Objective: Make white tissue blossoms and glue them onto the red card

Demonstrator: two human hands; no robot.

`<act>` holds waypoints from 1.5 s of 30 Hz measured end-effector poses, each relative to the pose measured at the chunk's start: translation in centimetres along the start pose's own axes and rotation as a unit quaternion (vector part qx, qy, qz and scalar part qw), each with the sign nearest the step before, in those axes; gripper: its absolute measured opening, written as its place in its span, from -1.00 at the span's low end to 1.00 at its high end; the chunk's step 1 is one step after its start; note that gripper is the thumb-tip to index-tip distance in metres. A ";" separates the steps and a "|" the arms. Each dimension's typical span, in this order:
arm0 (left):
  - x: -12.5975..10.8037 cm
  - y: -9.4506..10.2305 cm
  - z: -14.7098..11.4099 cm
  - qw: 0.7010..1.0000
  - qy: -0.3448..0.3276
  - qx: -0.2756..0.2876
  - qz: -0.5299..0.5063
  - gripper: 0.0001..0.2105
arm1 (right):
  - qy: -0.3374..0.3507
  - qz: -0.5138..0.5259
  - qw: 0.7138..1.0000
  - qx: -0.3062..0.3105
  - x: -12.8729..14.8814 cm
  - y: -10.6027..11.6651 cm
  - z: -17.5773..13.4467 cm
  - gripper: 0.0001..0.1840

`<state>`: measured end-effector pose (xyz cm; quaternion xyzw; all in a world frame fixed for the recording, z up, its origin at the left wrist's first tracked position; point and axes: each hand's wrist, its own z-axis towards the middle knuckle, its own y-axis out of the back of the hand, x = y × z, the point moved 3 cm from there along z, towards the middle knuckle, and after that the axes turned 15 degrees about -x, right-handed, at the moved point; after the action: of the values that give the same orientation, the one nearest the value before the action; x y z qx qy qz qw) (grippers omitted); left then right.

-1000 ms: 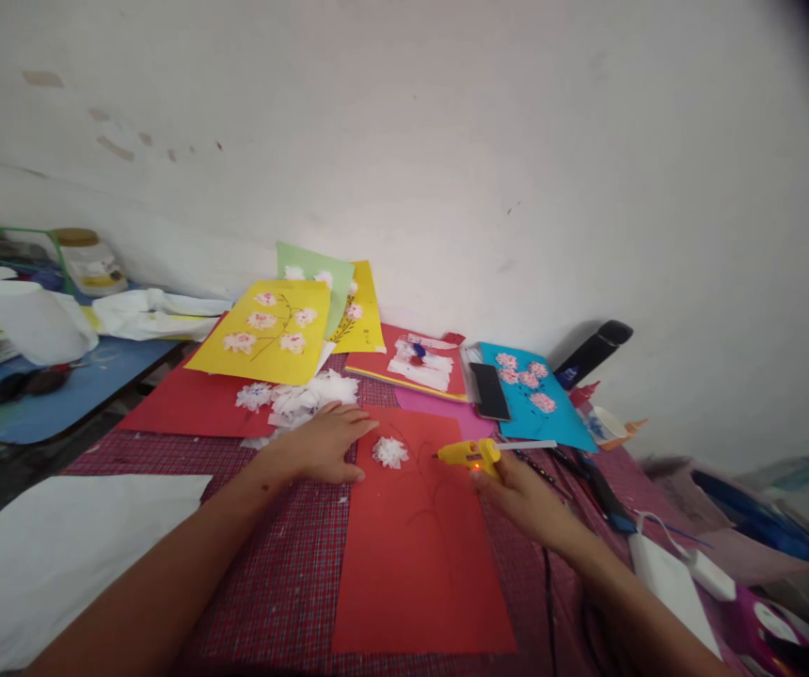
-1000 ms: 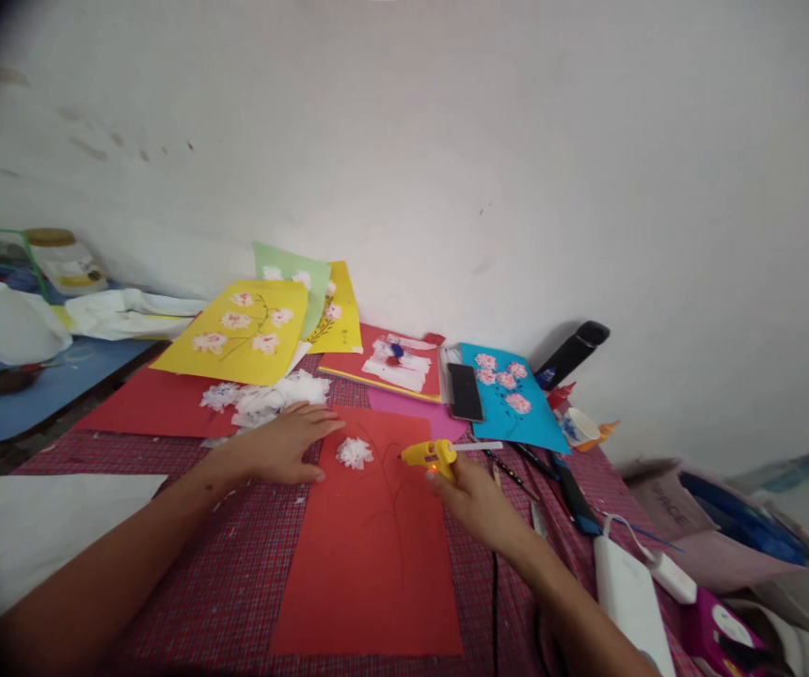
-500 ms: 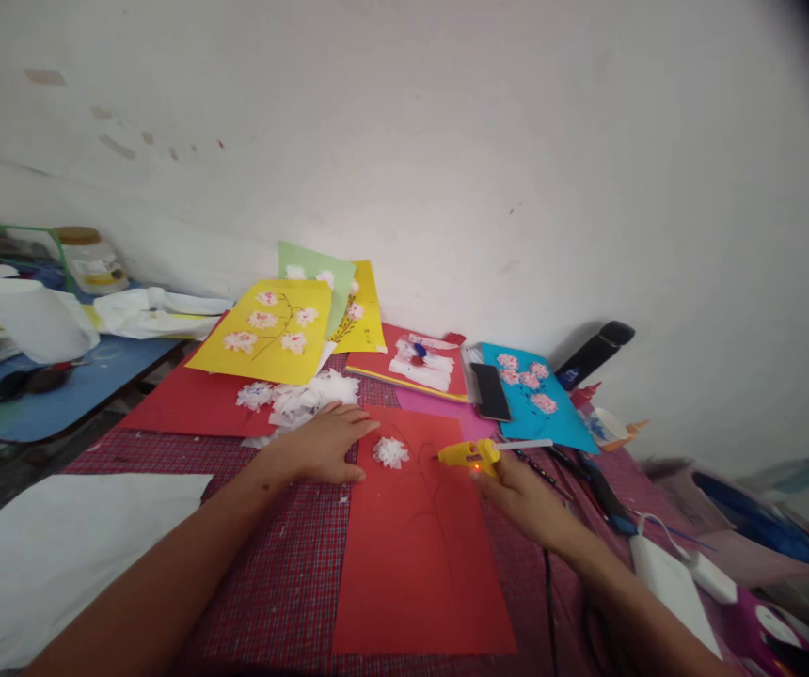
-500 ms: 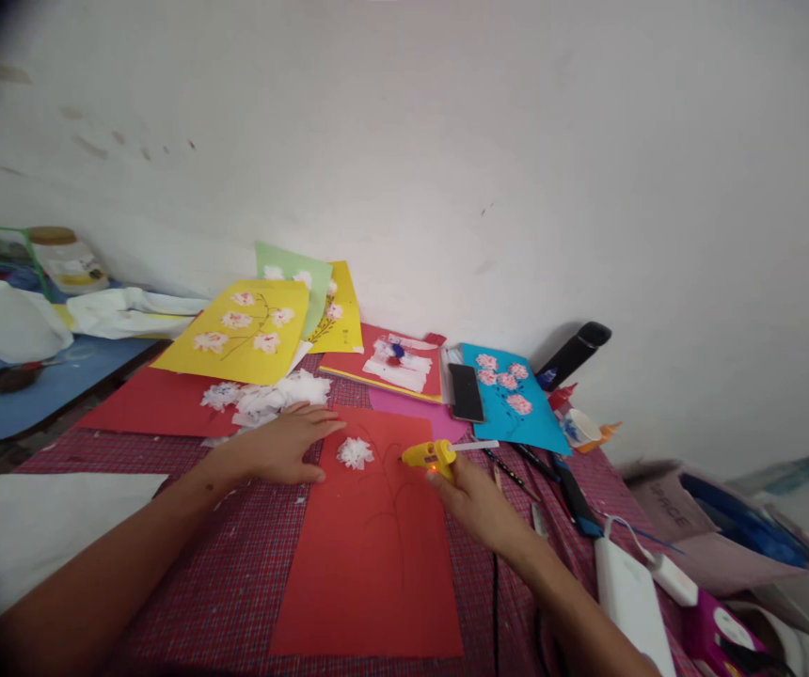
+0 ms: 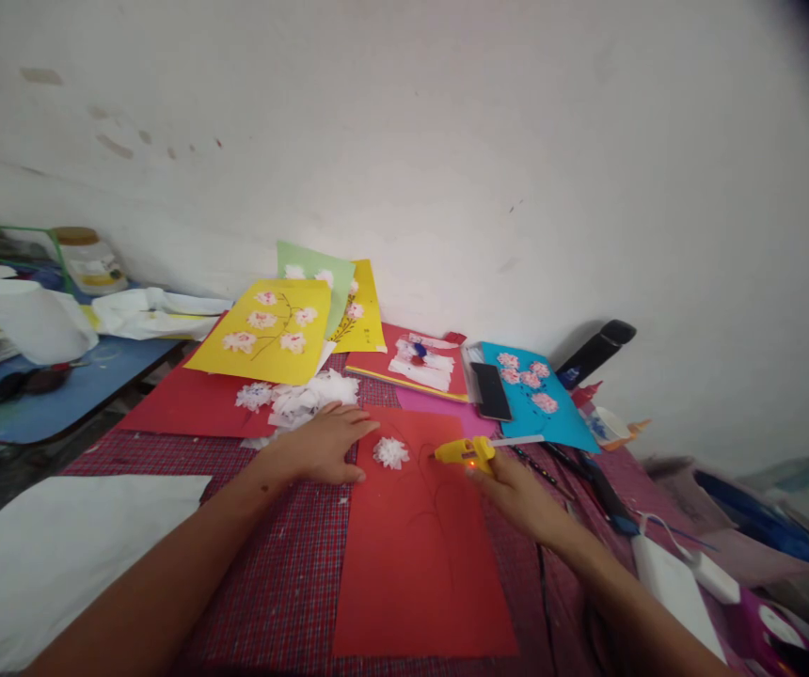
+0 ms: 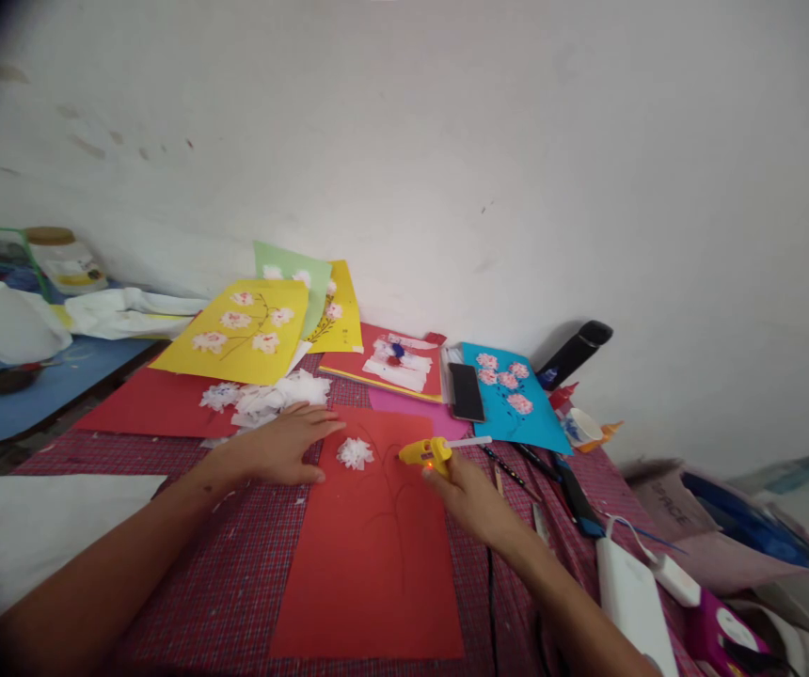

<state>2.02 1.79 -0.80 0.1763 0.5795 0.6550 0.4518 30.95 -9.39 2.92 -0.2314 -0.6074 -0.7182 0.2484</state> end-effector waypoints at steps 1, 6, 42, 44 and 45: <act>0.0 0.0 0.0 1.000 0.000 -0.001 -0.001 -0.25 | 0.000 0.001 1.000 0.000 0.0 -0.1 0.1 -0.56; 0.3 -0.4 0.0 1.000 -0.004 -0.005 0.001 -0.25 | 0.000 0.006 1.000 -0.008 0.1 -0.2 0.4 -0.60; 0.3 -0.3 0.0 1.000 -0.014 -0.010 -0.001 -0.26 | -0.005 -0.023 1.000 0.007 0.5 0.3 -0.4 -0.60; 0.3 -0.3 0.0 1.000 -0.015 -0.009 0.000 -0.26 | -0.008 -0.025 1.000 0.000 0.6 0.0 -0.1 -0.59; 0.3 -0.4 0.0 1.000 -0.015 -0.008 0.001 -0.26 | -0.009 -0.025 1.000 -0.005 0.6 -0.1 0.1 -0.60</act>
<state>1.94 2.00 -1.24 0.1827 0.5673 0.6574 0.4611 30.42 -9.32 3.20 -0.2242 -0.6118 -0.7248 0.2237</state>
